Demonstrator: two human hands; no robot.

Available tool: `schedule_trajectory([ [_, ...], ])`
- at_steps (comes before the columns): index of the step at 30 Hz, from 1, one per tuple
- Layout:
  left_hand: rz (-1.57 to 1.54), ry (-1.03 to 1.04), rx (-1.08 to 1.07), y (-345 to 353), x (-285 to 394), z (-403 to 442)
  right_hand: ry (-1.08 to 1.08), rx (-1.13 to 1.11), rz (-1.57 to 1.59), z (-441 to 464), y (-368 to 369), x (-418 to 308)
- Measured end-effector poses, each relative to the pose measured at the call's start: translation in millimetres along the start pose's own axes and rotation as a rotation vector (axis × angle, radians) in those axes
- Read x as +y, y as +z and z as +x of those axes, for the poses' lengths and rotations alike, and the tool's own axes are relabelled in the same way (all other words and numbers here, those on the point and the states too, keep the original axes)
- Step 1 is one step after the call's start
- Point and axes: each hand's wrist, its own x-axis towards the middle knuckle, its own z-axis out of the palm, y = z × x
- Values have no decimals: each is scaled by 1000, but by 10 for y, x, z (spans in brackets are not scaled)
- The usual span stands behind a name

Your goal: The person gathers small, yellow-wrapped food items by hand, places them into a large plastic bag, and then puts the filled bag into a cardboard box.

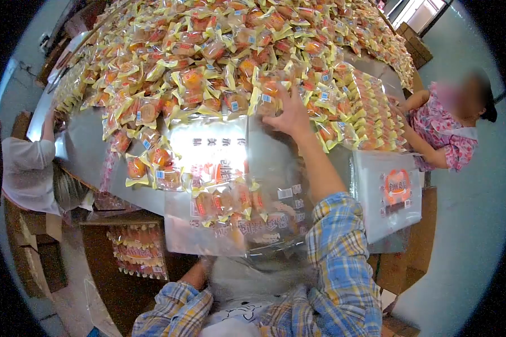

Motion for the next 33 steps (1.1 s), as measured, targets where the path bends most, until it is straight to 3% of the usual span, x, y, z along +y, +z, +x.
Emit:
schedule_trajectory([
  [2, 6, 7, 3, -6, -51, 12, 69, 4, 44, -20, -328, -188],
  [3, 10, 11, 0, 12, -40, 17, -57, 159, 182, -30, -374, -112],
  [6, 15, 23, 5, 42, -33, 88, -36, 404, 645, -339, -653, 44],
  [9, 28, 33, 11, 80, -44, 133, 239, 275, 1073, -1043, -1209, 110],
  [11, 40, 39, 14, 109, -44, 180, 56, 319, 687, -1703, -1354, 397],
  [13, 47, 47, 13, 162, -37, 200, 186, 263, 913, -2213, -1489, 259],
  [14, 49, 53, 11, 186, -32, 209, 479, 244, 1579, -2333, -1626, -134],
  [21, -9, 128, 32, 376, -482, 160, 694, 371, 1757, -3224, -1589, -233],
  [24, -207, 197, 91, 523, -1280, 126, 602, 398, 1870, -3296, -1618, -139],
  [25, -317, 192, 127, 383, -1241, 28, 564, 386, 1725, -3320, -1704, -252],
  [27, -722, -105, 295, -17, -878, -370, 433, 180, 1668, -3454, -1847, -323],
  [28, -545, -187, 337, -643, -37, -874, 416, 77, 1662, -3568, -1897, -336],
  [29, -682, -57, 441, -725, -75, -1135, 395, -26, 1650, -3683, -1946, -349],
  [31, -513, 62, 682, -958, 62, -1627, 364, -113, 1646, -4046, -1793, -273],
  [32, -364, 160, 683, -1074, 24, -1828, 349, -155, 1647, -4148, -1720, -246],
  [33, -487, 199, 633, -1164, 168, -1964, 326, -339, 1570, -4096, -1797, -330],
])
